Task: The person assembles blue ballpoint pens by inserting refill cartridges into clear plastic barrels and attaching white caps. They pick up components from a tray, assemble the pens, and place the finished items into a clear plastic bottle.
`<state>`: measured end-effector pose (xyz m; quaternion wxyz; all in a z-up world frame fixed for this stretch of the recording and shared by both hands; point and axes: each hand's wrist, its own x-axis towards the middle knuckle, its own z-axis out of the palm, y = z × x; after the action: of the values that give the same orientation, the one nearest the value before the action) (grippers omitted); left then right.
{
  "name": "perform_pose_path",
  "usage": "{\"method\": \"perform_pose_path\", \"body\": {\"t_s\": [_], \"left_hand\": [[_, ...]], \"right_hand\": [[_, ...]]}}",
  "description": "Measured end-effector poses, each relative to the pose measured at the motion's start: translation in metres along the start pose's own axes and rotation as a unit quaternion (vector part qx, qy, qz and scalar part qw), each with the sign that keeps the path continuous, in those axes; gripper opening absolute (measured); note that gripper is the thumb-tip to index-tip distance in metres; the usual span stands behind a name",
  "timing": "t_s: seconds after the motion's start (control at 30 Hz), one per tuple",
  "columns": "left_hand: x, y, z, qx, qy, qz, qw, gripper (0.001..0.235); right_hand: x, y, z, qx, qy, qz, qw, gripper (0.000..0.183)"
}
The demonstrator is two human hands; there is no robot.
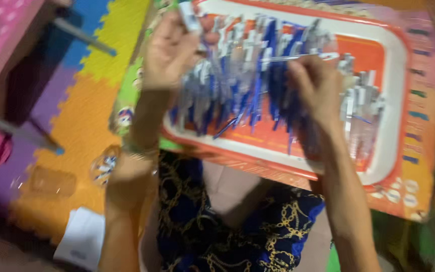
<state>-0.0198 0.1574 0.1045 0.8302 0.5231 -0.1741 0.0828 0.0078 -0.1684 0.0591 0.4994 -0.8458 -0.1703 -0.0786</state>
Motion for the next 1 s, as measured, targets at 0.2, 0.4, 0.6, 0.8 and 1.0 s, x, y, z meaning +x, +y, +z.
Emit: {"method": "perform_pose_path", "body": {"t_s": [0.2,0.4,0.6,0.8,1.0], "left_hand": [[-0.186,0.127,-0.094,0.408,0.216,0.086,0.883,0.055],[-0.345,0.107,-0.185,0.491,0.454,0.026,0.743,0.06],[-0.409,0.019,-0.245,0.542,0.476,0.004,0.693,0.044],[-0.454,-0.045,-0.32,0.537,0.497,-0.047,0.68,0.061],[-0.37,0.018,-0.235,0.631,0.367,0.071,0.68,0.069]], "right_hand": [[-0.003,0.017,-0.003,-0.078,-0.022,-0.102,0.992,0.025],[-0.002,0.034,-0.004,-0.163,-0.012,-0.13,0.978,0.023],[0.001,0.044,0.003,-0.198,-0.033,-0.085,0.976,0.022],[-0.012,0.025,0.009,-0.204,-0.082,-0.066,0.973,0.027],[-0.017,-0.013,0.03,-0.229,-0.159,-0.071,0.958,0.025]]}}
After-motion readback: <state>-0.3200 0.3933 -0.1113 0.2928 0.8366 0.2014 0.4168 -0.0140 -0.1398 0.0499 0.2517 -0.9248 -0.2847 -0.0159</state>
